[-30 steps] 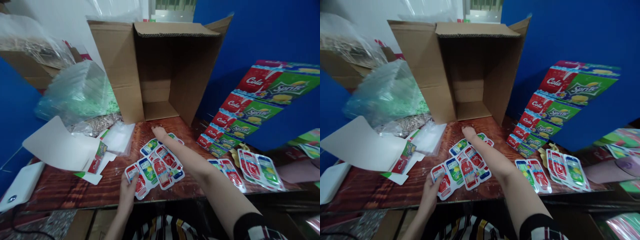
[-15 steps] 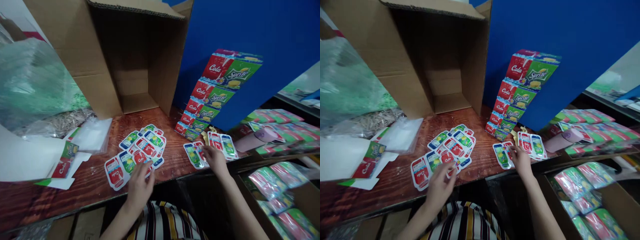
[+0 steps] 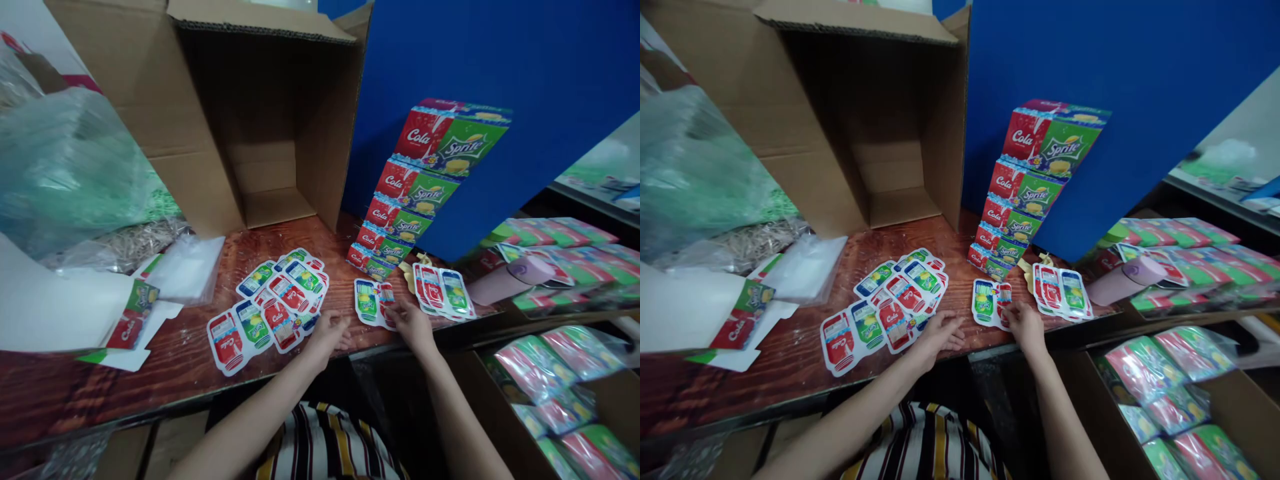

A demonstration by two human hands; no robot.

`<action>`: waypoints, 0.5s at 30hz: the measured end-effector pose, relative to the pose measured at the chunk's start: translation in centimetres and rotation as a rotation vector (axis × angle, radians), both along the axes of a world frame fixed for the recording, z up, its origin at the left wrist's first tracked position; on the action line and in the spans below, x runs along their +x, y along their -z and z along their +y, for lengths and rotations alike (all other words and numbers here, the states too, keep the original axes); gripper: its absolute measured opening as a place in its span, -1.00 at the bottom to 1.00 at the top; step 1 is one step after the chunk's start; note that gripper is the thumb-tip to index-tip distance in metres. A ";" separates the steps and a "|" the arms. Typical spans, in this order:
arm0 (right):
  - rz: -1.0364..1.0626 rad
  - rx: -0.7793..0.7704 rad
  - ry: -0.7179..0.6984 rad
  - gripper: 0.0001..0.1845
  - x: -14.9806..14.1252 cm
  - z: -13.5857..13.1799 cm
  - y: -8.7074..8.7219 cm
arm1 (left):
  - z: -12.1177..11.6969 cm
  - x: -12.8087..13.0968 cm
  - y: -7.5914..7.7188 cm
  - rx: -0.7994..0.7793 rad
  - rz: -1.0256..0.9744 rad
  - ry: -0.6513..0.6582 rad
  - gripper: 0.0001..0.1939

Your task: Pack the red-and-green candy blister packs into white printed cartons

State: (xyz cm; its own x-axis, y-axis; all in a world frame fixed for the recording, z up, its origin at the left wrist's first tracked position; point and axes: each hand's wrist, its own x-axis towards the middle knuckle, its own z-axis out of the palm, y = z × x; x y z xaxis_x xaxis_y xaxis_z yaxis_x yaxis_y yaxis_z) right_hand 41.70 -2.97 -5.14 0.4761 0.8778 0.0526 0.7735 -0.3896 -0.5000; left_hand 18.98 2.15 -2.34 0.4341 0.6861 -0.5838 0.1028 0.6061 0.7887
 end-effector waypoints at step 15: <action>0.414 0.600 -0.424 -0.91 -9.1 -2.5 -3.3 | 1.4 -1.6 -0.6 0.351 -0.095 -0.300 -0.23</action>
